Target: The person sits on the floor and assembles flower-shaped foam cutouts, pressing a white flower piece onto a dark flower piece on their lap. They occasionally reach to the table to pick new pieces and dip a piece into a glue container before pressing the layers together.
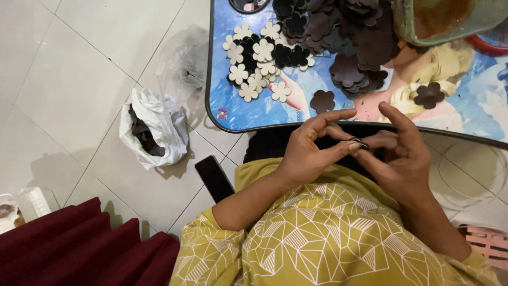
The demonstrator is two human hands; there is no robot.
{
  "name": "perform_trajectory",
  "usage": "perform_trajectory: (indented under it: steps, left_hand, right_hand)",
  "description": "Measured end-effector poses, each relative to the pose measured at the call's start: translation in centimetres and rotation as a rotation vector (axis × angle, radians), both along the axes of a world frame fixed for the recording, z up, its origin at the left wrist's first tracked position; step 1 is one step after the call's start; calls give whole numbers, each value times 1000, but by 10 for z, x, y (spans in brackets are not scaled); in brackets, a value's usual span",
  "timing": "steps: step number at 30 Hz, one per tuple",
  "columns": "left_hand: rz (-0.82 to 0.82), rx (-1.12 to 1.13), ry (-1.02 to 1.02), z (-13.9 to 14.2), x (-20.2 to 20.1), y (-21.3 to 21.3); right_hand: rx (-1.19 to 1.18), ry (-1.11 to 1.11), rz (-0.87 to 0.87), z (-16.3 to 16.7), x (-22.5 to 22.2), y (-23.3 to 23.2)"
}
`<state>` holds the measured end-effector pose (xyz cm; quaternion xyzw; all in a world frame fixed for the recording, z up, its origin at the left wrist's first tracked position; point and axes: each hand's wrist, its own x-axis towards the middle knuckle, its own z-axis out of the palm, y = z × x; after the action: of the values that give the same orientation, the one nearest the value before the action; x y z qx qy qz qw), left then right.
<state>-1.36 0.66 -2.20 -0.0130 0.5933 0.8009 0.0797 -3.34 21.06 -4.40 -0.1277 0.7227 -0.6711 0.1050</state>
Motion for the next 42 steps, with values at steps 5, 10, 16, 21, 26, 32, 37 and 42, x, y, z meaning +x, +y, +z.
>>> perform_trajectory:
  steps: [5,10,16,21,26,32,37,42]
  left_hand:
    - [-77,-188,39,18,-19,-15]
    - [78,-696,353,25,-88,-59]
    - [276,-772,350,21,-187,-99]
    - [437,-1118,679,7,-179,-91]
    - [213,-1071,704,7,-131,-49]
    - [246,-1156,657,11,-103,-28]
    - [440,-1444,576,8,-88,-49]
    - [431,-1493,493,4,-80,-66]
  right_hand:
    - [5,97,-14,-2,-2,-2]
    - [21,189,-76,0,-3,2]
    - [-47,172,-104,-5,-3,8]
    - [-5,195,-141,-7,-4,7]
    - [138,341,-256,12,-18,11]
    - [547,697,-297,47,-55,34]
    - [858,1024,-223,60,-100,43]
    - [1073,1211,-161,63,-141,38]
